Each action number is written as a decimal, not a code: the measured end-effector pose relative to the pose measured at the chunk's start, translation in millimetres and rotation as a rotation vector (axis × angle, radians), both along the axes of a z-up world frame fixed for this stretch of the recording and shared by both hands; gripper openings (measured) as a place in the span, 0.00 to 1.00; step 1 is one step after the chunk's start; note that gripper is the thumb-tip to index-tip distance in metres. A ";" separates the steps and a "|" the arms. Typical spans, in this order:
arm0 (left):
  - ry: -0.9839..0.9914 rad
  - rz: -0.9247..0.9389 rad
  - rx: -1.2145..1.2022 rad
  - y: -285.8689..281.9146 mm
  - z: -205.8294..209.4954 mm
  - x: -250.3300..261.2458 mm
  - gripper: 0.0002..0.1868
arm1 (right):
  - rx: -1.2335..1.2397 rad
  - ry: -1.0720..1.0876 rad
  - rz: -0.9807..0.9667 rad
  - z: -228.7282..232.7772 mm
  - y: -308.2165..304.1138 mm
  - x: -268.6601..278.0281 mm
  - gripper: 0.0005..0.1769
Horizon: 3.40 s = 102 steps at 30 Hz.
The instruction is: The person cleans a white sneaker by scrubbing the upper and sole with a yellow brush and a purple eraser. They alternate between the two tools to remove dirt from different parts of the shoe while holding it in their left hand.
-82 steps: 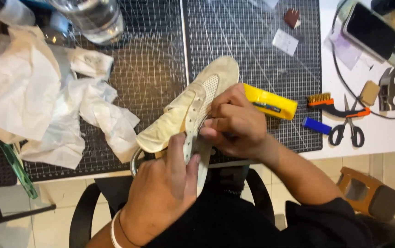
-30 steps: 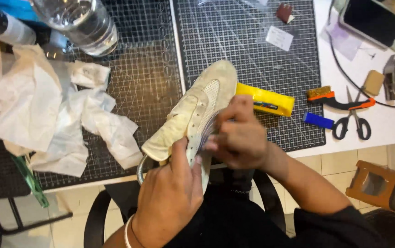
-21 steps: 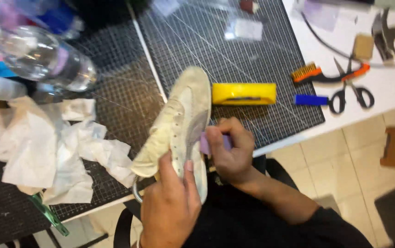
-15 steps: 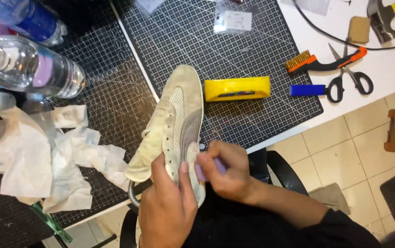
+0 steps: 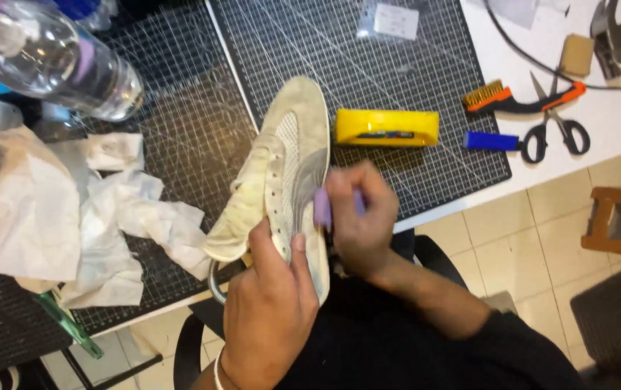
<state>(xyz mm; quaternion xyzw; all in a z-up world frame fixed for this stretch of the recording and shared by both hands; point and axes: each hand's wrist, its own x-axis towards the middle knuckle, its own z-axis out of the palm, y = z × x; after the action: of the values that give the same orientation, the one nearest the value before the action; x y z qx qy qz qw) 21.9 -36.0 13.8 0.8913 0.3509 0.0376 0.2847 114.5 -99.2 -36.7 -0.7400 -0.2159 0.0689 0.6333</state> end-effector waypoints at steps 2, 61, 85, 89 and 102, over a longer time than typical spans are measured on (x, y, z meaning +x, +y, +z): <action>-0.046 -0.012 0.073 1.6 0.9 1.2 0.22 | 0.060 0.015 0.010 6.1 7.5 4.4 0.12; 0.013 -0.043 0.047 -8.8 8.9 9.5 0.20 | -0.054 -0.126 0.028 6.8 -9.5 5.4 0.11; -0.004 0.009 -0.178 -8.6 9.7 7.0 0.22 | -0.086 -0.192 0.161 15.6 -37.3 -23.3 0.12; 0.006 -0.024 -0.128 -9.6 6.3 10.2 0.22 | -0.125 -0.331 -0.040 4.8 -14.3 9.9 0.12; -0.058 -0.001 -0.339 -3.8 12.9 14.5 0.26 | -0.146 -0.280 -0.004 23.4 -16.6 10.8 0.13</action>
<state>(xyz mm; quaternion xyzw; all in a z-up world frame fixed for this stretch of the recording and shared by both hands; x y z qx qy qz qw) 36.4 -39.8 26.6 0.8291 0.3436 0.0034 0.4410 125.3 -115.9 -13.3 -0.7870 -0.2951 -0.0208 0.5415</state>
